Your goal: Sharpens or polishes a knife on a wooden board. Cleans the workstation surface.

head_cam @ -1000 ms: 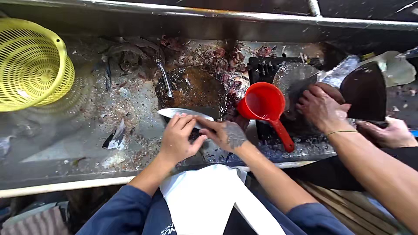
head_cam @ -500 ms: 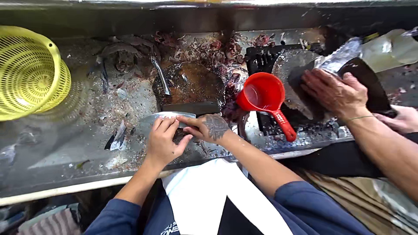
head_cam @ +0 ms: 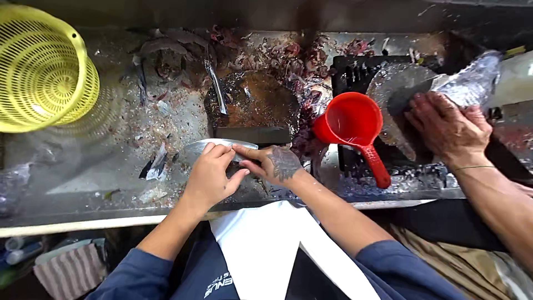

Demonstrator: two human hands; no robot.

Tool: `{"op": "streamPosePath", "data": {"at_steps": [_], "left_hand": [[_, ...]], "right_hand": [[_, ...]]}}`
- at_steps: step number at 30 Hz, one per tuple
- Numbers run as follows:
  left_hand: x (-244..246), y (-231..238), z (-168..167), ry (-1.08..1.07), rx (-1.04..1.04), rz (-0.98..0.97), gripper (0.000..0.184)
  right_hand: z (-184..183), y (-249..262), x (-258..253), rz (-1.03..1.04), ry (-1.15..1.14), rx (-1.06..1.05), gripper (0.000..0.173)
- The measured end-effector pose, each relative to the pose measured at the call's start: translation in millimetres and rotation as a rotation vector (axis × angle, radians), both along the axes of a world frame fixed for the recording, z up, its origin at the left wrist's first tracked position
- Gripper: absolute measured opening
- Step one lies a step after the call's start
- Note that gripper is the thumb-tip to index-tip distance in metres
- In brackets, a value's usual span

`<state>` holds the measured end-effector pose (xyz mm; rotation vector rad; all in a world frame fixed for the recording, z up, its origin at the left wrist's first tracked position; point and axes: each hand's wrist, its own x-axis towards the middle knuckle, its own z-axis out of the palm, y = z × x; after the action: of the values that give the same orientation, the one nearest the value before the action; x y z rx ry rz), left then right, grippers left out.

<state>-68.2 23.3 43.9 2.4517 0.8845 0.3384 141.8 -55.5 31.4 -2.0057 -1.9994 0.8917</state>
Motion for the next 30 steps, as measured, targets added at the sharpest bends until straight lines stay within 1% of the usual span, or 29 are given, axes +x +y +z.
{"op": "streamPosePath", "data": {"at_steps": [2, 4, 7, 9, 10, 12, 15, 18, 20, 22, 23, 24, 26, 27, 28, 30], "left_hand": [[17.3, -6.6, 2.9, 0.017, 0.030, -0.005, 0.046], [57.3, -10.8, 5.6, -0.031, 0.032, -0.078, 0.043], [121.1, -19.0, 5.5, -0.036, -0.014, -0.246, 0.037], [142.9, -24.5, 3.0, 0.005, -0.056, -0.348, 0.034], [143.1, -25.3, 0.2, 0.006, -0.065, -0.365, 0.034], [121.3, -21.8, -7.0, -0.033, -0.063, -0.312, 0.035], [50.2, -11.1, -11.3, -0.067, -0.087, -0.135, 0.042], [-10.0, 0.8, -18.3, -0.101, -0.035, 0.004, 0.045], [-21.1, 1.1, -15.7, -0.130, 0.051, 0.061, 0.047], [-5.5, -1.2, -3.7, -0.179, 0.151, 0.100, 0.046], [7.6, -1.3, 3.4, -0.202, 0.211, 0.108, 0.042], [22.6, -1.2, 9.4, -0.224, 0.265, 0.103, 0.040], [55.7, -0.2, 15.8, -0.212, 0.329, 0.052, 0.044], [71.9, -0.3, 16.7, -0.173, 0.331, 0.014, 0.049], [87.6, -1.3, 16.1, -0.127, 0.314, -0.025, 0.053], [115.1, -5.5, 13.8, -0.001, 0.249, -0.089, 0.060]], "right_hand": [[-1.0, -10.6, 14.9, -0.028, 0.009, 0.094, 0.042], [7.7, -29.4, 49.8, -0.109, -0.021, 0.143, 0.042], [20.1, -59.6, 102.7, -0.183, -0.113, 0.096, 0.044], [19.9, -73.6, 116.1, -0.195, -0.160, 0.058, 0.046], [16.9, -75.4, 114.0, -0.196, -0.165, 0.061, 0.047], [10.2, -64.0, 90.8, -0.190, -0.138, 0.069, 0.048], [5.8, -31.4, 27.4, -0.140, -0.072, -0.013, 0.047], [2.3, 1.5, -11.1, -0.029, -0.026, -0.055, 0.048], [5.9, 10.8, -14.7, 0.016, 0.107, -0.073, 0.051], [14.1, 6.6, -4.1, 0.023, 0.370, -0.095, 0.065], [19.0, 1.0, 4.4, 0.012, 0.529, -0.129, 0.068], [24.1, -7.4, 13.1, -0.028, 0.715, -0.190, 0.066], [29.7, -27.1, 27.5, -0.175, 1.134, -0.356, 0.055], [30.6, -36.6, 33.7, -0.247, 1.241, -0.429, 0.047], [31.2, -45.0, 37.8, -0.329, 1.271, -0.463, 0.043], [35.1, -56.3, 42.2, -0.449, 1.162, -0.469, 0.039]]}}
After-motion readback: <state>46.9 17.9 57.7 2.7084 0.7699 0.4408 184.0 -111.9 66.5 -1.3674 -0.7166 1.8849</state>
